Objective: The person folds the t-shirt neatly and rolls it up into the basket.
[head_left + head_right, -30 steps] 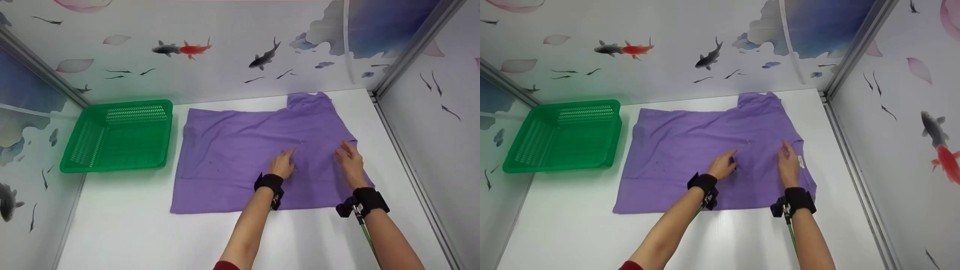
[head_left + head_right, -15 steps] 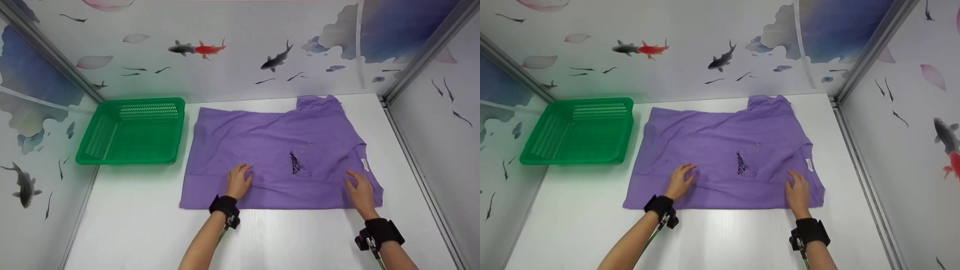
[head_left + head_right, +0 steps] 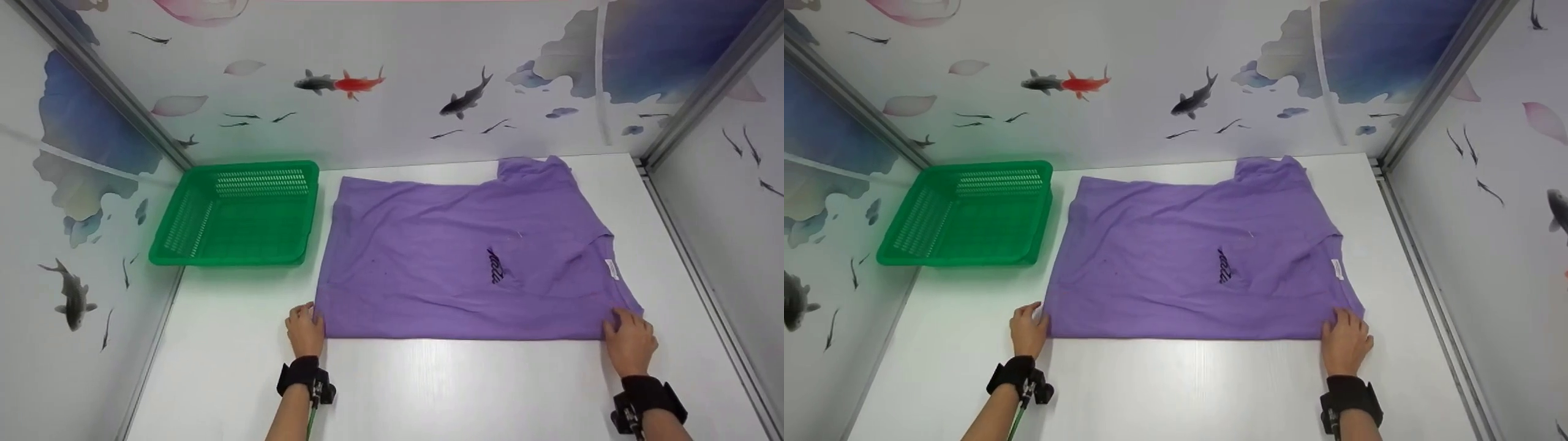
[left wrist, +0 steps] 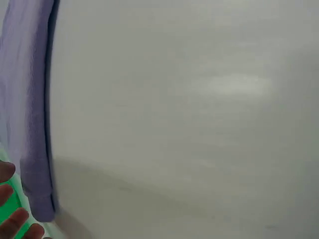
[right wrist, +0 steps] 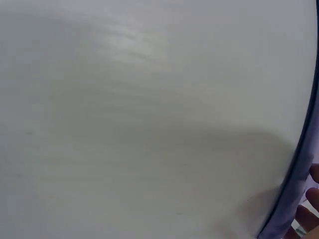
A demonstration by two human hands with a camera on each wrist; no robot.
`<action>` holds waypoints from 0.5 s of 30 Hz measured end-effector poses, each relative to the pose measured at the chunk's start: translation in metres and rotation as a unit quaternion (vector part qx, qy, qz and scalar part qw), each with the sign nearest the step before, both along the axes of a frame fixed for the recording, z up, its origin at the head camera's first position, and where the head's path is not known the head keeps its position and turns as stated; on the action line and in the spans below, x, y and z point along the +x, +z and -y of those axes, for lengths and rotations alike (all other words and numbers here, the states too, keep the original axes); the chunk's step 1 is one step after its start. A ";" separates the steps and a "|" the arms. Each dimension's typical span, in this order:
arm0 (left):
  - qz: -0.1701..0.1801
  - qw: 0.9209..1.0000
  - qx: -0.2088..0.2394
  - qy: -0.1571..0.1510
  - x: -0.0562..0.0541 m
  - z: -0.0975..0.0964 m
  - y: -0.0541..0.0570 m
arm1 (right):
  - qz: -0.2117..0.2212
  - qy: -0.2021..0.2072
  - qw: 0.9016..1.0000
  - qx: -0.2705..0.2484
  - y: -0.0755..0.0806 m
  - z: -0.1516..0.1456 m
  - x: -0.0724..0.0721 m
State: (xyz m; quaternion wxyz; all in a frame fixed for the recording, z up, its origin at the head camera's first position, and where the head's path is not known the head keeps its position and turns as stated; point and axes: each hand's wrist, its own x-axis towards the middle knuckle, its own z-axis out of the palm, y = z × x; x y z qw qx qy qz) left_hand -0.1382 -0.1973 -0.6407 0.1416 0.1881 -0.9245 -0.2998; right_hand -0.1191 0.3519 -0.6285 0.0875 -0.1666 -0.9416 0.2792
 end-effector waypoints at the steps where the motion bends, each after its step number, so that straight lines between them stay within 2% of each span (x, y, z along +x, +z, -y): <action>1: 0.011 1.000 0.003 0.007 0.000 0.001 -0.001 | 0.008 -0.011 1.000 -0.001 0.000 -0.003 0.000; 4: 0.031 0.999 0.016 0.018 -0.002 0.002 -0.003 | 0.026 -0.041 0.999 -0.004 0.000 -0.010 -0.004; 7: 0.039 0.999 0.032 0.013 -0.003 0.001 -0.001 | 0.046 -0.053 0.998 -0.006 0.002 -0.015 -0.009; 11: 0.055 0.998 0.031 -0.010 0.000 0.002 0.001 | 0.050 -0.039 0.998 0.005 0.004 -0.022 -0.013; 15: 0.081 0.996 0.034 -0.029 0.010 0.006 0.001 | 0.052 -0.012 0.998 0.017 0.002 -0.029 -0.008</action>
